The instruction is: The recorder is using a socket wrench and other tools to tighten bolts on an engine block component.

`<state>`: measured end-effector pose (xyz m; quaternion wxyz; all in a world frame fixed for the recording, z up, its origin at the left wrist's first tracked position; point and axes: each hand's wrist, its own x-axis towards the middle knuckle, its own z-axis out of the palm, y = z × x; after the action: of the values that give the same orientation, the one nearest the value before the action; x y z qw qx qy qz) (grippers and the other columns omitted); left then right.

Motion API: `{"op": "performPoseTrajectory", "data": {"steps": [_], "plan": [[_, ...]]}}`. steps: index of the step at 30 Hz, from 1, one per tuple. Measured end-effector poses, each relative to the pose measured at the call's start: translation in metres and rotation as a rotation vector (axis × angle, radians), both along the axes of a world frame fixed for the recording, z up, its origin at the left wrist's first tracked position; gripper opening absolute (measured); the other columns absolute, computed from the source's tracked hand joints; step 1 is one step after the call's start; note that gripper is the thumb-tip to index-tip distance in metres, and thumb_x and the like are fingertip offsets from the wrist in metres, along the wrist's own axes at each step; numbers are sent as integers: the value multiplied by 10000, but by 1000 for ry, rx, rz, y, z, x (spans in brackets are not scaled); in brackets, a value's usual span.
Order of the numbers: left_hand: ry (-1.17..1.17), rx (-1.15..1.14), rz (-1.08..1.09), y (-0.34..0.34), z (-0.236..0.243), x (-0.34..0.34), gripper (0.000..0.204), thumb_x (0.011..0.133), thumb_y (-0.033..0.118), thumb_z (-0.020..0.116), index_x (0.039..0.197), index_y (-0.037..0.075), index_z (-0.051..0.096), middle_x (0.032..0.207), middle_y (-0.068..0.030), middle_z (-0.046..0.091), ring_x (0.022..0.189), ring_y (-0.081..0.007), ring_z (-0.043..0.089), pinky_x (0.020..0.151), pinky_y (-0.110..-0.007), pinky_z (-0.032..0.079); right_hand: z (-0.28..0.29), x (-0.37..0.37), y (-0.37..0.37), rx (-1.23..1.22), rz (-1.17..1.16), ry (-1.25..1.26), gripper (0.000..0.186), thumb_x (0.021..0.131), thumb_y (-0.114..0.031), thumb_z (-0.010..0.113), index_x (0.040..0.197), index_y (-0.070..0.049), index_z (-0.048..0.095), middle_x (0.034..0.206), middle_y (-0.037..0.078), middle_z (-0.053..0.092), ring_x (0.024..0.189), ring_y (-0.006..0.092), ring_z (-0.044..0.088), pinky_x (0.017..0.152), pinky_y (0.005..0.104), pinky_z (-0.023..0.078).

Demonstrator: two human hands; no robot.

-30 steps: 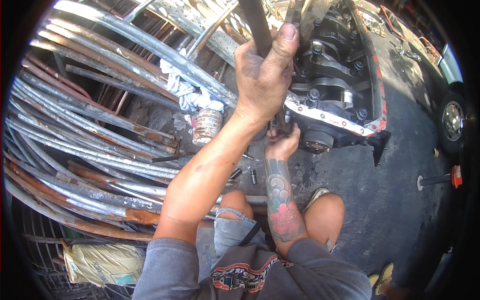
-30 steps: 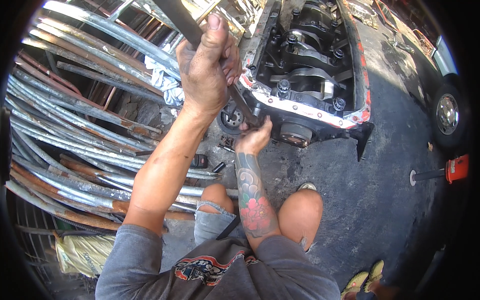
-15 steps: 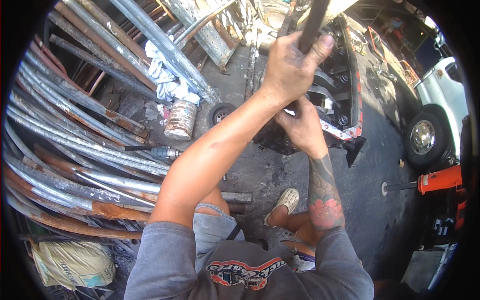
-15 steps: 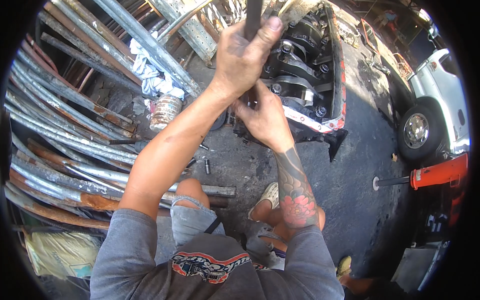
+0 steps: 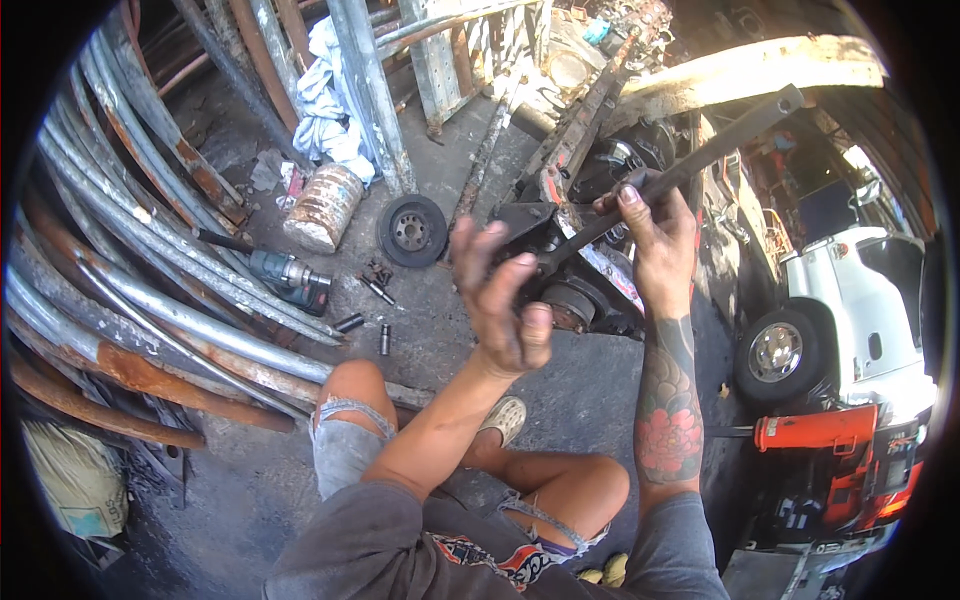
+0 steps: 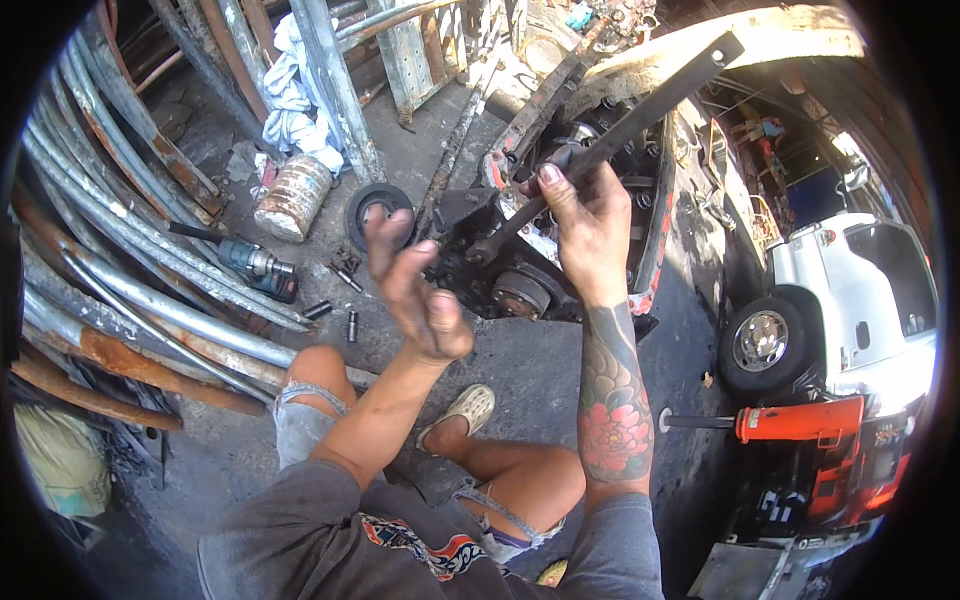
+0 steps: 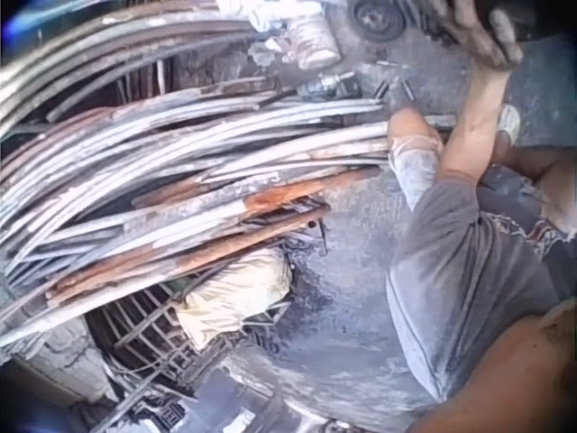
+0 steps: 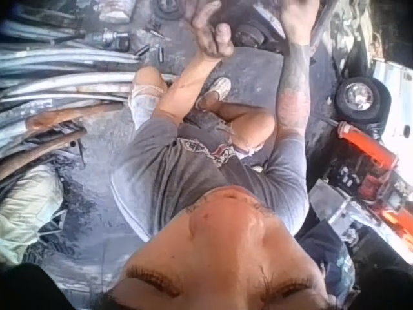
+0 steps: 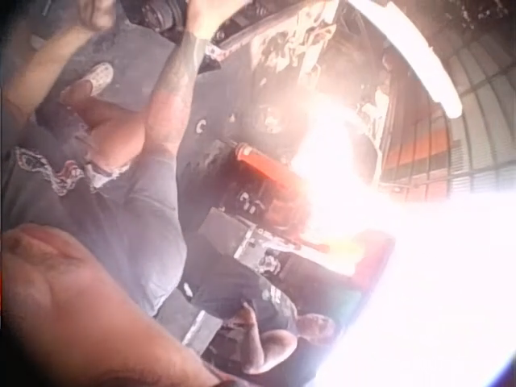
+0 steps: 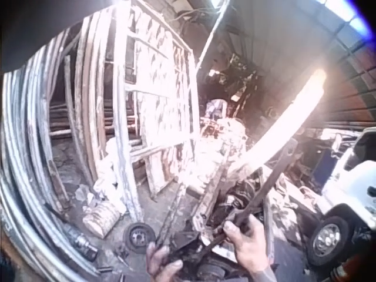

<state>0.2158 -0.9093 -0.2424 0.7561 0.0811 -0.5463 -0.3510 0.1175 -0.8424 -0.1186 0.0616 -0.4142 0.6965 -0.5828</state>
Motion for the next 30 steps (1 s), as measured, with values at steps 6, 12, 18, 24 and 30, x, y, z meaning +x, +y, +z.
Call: {"op": "performPoseTrajectory", "data": {"steps": [6, 12, 18, 24, 30], "plan": [[-214, -392, 44, 3, -30, -80, 443, 937, 395, 430, 1306, 151, 456, 1436, -182, 370, 1367, -380, 297, 1128, -576, 84, 9, 3, -4, -14, 33, -2, 162, 910, -94, 609, 1018, 16, 557, 845, 72, 637, 799, 135, 615, 738, 270, 497], [-120, -269, -173, -7, -22, -53, 463, 934, 390, 441, 1333, 154, 436, 1452, -180, 341, 1412, -362, 178, 1137, -537, -7, 18, -2, -2, -27, -16, 4, 219, 930, -161, 563, 1033, 31, 540, 882, 112, 619, 889, 201, 609, 825, 324, 465], [-256, -319, 43, 2, -19, -80, 560, 835, 176, 608, 1347, 165, 382, 1403, -213, 393, 1339, -407, 331, 1129, -554, 128, 37, -3, -2, -36, 129, 35, 284, 939, -209, 579, 1088, 32, 573, 980, 98, 629, 906, 175, 618, 805, 295, 492], [-389, -180, 205, -26, -22, -67, 758, 796, 292, 663, 1420, 116, 271, 1445, -254, 280, 1382, -435, 194, 1111, -579, 99, 90, -4, -47, -109, 196, 303, 430, 980, -346, 457, 1162, 37, 531, 985, 139, 638, 914, 189, 634, 787, 303, 500], [-673, 41, 181, -31, -14, -39, 1135, 708, 557, 725, 1462, -17, 100, 1448, -362, 168, 1358, -501, 176, 1075, -601, 170, 91, 12, -122, -153, 102, 551, 312, 960, -299, 526, 975, 8, 582, 667, 24, 595, 600, 112, 564, 540, 254, 436]]}}
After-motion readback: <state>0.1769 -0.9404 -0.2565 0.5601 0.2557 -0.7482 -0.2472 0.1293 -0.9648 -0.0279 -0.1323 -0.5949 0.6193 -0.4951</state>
